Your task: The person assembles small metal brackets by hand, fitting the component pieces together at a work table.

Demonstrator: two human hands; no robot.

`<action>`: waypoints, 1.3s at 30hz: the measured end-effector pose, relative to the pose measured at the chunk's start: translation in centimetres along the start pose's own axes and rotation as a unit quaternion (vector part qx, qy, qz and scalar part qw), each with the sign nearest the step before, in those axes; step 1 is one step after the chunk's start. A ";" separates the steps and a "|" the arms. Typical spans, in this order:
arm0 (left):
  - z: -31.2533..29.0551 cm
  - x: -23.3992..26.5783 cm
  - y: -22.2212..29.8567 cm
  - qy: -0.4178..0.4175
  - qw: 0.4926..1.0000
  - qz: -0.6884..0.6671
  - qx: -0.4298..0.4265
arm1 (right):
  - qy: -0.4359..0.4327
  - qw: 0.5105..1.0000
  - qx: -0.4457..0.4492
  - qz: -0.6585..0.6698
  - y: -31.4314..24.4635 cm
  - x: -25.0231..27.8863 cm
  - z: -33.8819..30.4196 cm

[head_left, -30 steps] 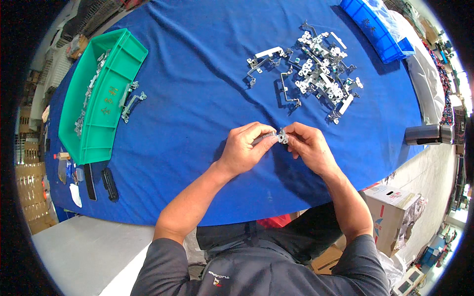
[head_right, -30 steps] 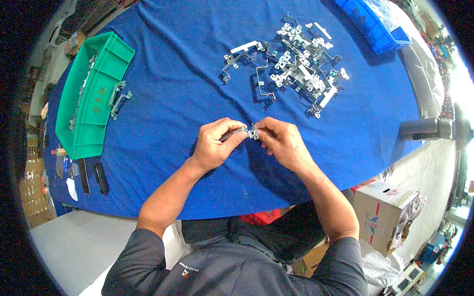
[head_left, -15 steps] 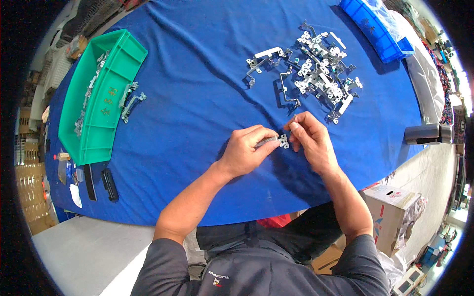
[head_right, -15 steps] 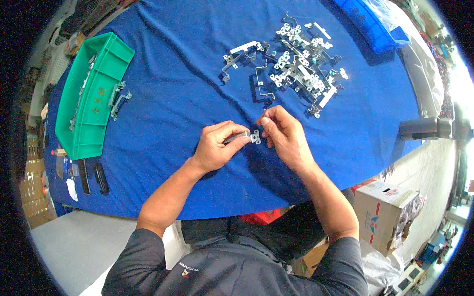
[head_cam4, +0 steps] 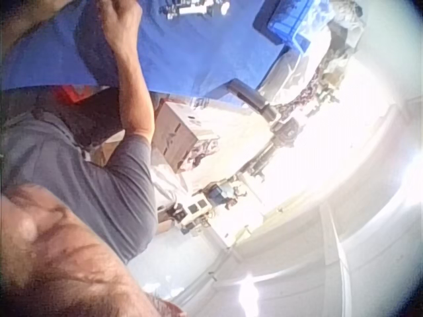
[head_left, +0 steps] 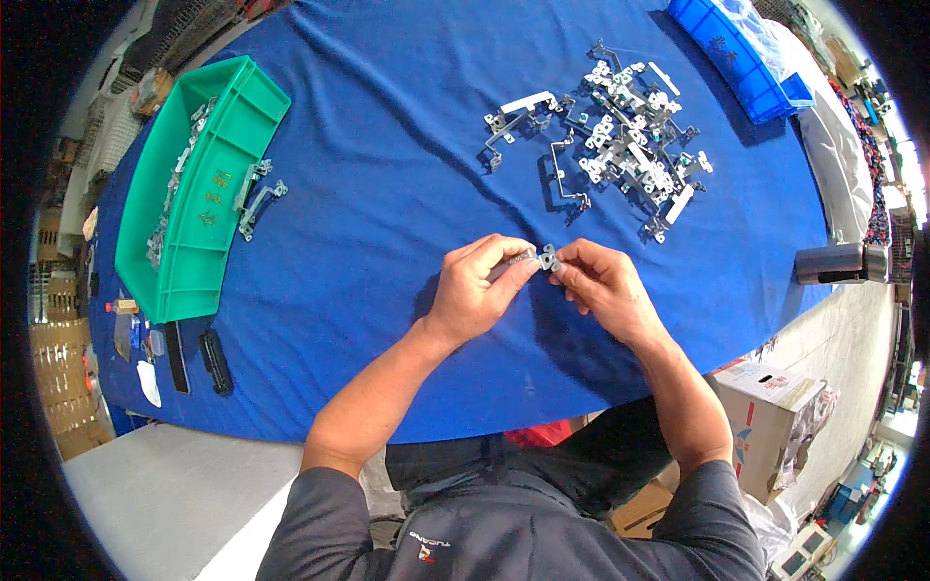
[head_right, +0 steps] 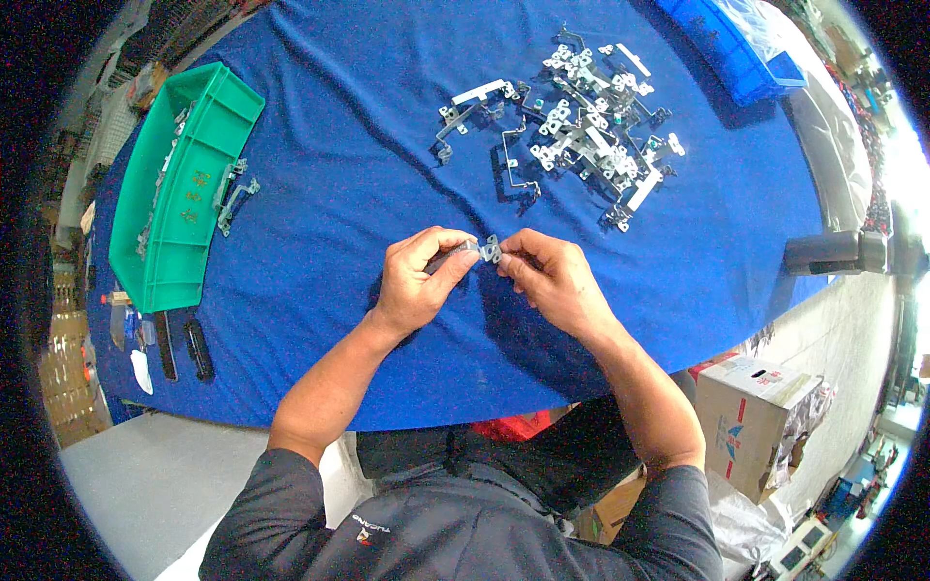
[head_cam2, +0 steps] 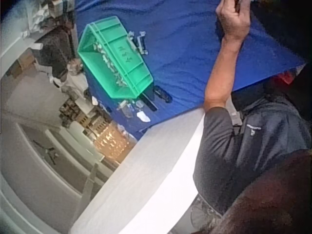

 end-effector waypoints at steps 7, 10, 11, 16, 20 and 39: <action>-0.1 0.0 0.6 -0.004 1.000 0.012 -0.019 | 0.001 1.000 0.010 -0.002 -0.1 0.1 0.1; -0.1 -0.6 0.5 -0.037 0.999 0.015 -0.007 | -0.004 0.999 0.011 -0.041 -0.2 0.0 0.0; -0.3 -0.7 0.4 -0.044 0.999 0.015 -0.004 | -0.004 0.999 0.011 -0.041 -0.1 0.0 0.0; -0.5 -1.3 0.3 -0.065 0.998 0.014 -0.017 | 0.018 0.992 0.026 0.124 -0.3 -0.2 0.4; -0.6 -1.3 0.0 -0.070 0.997 0.015 -0.008 | -0.004 0.984 -0.019 0.175 0.0 -0.5 0.6; -0.3 -0.5 1.0 -0.035 0.985 0.160 -0.053 | 0.059 0.994 0.093 0.007 -1.8 1.9 0.4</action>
Point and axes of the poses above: each hand's wrist, its own z-axis towards the middle knuckle, its own x-axis out of the back of the hand, y = z × x, the point moved 10 cm from there along z, towards the middle knuckle, and after that the axes turned 8 degrees about y, right-handed, at the moved point
